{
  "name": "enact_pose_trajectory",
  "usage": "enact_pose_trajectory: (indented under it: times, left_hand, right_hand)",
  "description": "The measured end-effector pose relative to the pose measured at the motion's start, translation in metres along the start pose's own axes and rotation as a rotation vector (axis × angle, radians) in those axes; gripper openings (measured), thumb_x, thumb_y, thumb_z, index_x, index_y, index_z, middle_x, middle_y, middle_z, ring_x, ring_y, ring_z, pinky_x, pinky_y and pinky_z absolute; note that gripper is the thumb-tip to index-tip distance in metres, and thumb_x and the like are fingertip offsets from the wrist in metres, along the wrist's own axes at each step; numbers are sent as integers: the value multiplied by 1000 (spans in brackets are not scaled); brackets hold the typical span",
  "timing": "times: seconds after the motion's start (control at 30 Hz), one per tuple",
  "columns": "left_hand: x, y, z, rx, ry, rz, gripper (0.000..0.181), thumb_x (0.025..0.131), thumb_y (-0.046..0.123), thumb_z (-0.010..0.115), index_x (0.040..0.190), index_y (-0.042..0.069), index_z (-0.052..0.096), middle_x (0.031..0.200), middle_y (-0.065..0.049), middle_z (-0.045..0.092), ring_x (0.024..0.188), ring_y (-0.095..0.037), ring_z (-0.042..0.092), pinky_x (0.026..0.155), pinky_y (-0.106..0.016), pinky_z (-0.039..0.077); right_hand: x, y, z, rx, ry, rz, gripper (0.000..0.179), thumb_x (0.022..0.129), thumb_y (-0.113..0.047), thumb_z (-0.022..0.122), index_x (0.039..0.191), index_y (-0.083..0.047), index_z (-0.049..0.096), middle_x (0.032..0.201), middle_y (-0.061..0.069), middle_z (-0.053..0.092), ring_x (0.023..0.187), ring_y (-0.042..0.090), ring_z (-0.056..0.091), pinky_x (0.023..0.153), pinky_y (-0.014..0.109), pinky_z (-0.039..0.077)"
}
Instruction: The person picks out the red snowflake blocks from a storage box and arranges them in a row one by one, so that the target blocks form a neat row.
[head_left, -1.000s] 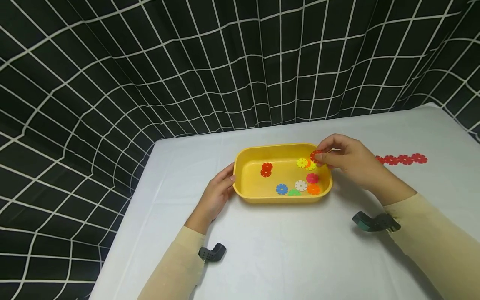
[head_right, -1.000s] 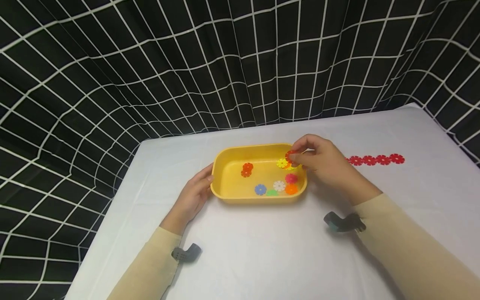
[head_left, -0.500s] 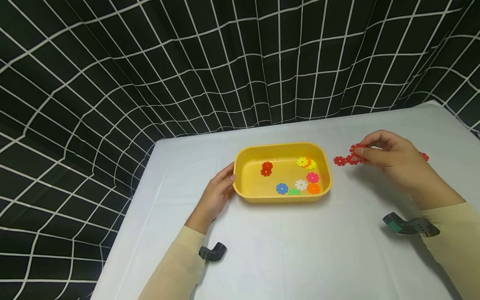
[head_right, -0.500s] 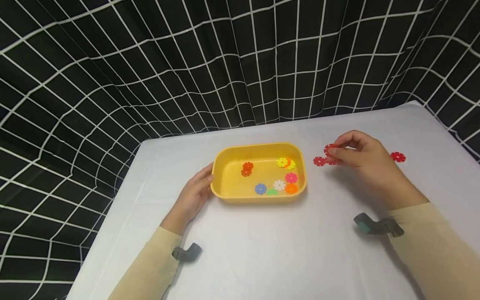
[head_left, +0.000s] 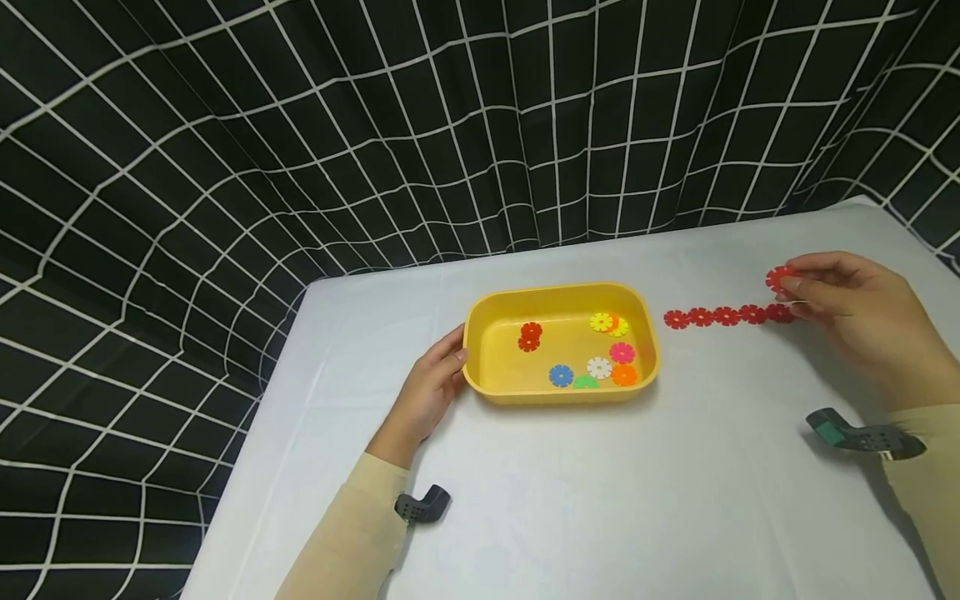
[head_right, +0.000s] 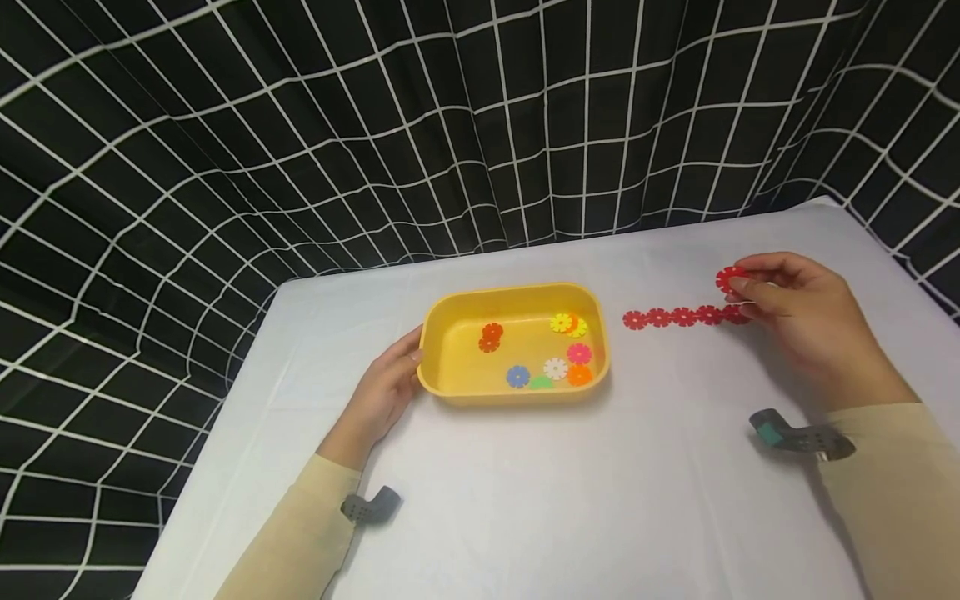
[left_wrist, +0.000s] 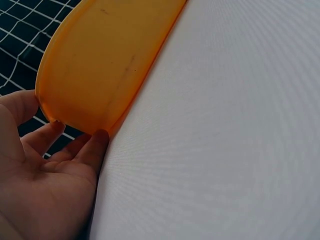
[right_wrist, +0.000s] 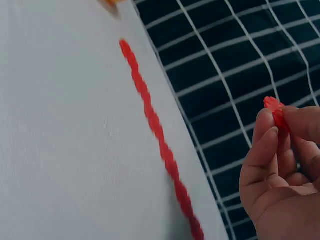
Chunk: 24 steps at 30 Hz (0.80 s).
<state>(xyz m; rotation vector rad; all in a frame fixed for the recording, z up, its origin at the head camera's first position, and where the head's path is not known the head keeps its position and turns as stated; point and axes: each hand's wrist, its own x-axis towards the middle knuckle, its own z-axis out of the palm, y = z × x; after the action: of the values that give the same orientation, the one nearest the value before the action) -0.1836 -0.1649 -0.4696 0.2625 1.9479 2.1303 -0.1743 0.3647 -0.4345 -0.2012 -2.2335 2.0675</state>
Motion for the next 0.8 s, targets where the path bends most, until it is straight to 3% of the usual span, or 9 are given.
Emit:
enact_pose_trajectory:
  times: [0.23,0.4,0.63,0.7,0.8]
  left_hand:
    - [0,2,1,-10,1,-3,51,115,15,53,165,6,46,166,-3,47,152,-19,43,122,-39,39]
    - [-1,1,1,-10,-8,3,51,115,15,53,165,6,46,166,-3,48,152,-20,43,122,-40,39]
    - [-1,1,0,-21,-2,-2,51,115,15,54,165,6,47,166,-5,48,152,-20,43,122,-40,39]
    - [-1,1,0,-16,-3,-2,52,115,15,54,165,7,47,166,-5,48,151,-21,44,122,-41,40]
    - [-1,2,0,-11,-1,-4,51,115,15,54,165,8,47,165,-4,49,151,-21,44,122,-41,40]
  right_hand:
    - [4,15,-24,211,105,27,29,98,-17,82,127,-16,77,112,-9,76,94,7,69,76,14,58]
    - [9,25,-40,186,191,30,31,98,-23,81,128,-18,76,106,-13,76,88,3,71,71,12,56]
    - [10,37,-59,255,269,14,19,103,-13,76,121,-18,76,101,-14,75,82,1,71,70,10,55]
    - [10,40,-63,166,304,19,18,106,-14,72,122,-21,75,101,-17,73,82,-2,69,70,7,53]
    - [10,45,-68,-53,354,79,18,111,-20,64,122,-33,70,99,-23,66,79,-10,65,69,4,50]
